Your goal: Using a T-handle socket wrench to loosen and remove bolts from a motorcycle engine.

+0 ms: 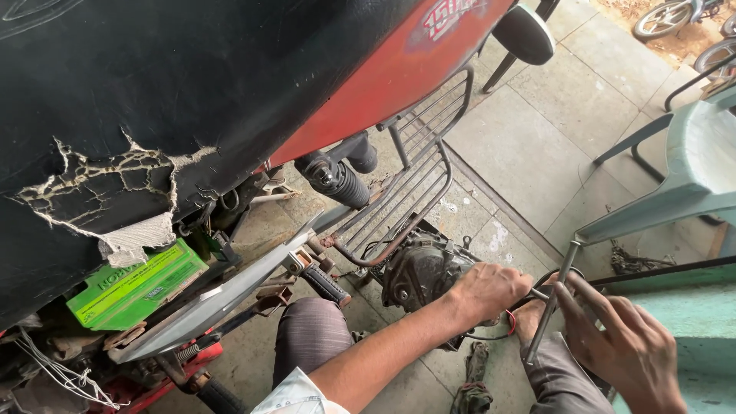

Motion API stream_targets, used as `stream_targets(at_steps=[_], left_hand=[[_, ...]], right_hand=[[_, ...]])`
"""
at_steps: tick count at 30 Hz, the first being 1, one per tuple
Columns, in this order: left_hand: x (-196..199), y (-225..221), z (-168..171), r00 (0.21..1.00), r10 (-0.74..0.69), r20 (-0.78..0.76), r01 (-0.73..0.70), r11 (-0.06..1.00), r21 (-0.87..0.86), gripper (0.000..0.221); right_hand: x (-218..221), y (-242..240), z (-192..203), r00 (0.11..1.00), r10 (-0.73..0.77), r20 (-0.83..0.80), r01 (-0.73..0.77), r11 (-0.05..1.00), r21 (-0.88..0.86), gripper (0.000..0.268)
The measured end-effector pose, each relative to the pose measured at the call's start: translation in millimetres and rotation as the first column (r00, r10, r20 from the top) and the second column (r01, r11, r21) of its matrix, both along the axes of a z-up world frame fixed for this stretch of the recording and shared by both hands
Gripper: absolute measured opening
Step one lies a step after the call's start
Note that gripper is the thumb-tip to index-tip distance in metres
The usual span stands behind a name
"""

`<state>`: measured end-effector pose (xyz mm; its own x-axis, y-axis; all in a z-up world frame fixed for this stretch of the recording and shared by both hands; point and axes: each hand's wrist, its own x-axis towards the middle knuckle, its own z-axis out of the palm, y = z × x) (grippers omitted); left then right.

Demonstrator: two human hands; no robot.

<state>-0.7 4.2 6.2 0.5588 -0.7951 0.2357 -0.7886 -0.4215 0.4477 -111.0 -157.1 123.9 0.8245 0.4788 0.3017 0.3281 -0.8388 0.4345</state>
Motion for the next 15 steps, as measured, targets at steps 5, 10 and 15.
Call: stream_targets(at_steps=[5, 10, 15], left_hand=[[-0.9, 2.7, 5.5, 0.999, 0.03, 0.04, -0.029, 0.999, -0.041, 0.004], [-1.3, 5.6, 10.8, 1.0, -0.001, -0.006, 0.001, 1.0, 0.025, 0.012], [-4.9, 6.3, 13.5, 1.0, -0.015, 0.024, 0.016, 0.999, -0.031, 0.003]], right_hand=[[0.6, 8.1, 14.8, 0.996, -0.002, -0.086, -0.002, 0.999, -0.048, 0.047], [1.8, -8.1, -14.8, 0.992, 0.0, -0.127, 0.007, 0.998, 0.057, 0.036], [5.6, -7.6, -39.1, 0.966, -0.192, -0.173, 0.205, 0.977, 0.06, 0.021]])
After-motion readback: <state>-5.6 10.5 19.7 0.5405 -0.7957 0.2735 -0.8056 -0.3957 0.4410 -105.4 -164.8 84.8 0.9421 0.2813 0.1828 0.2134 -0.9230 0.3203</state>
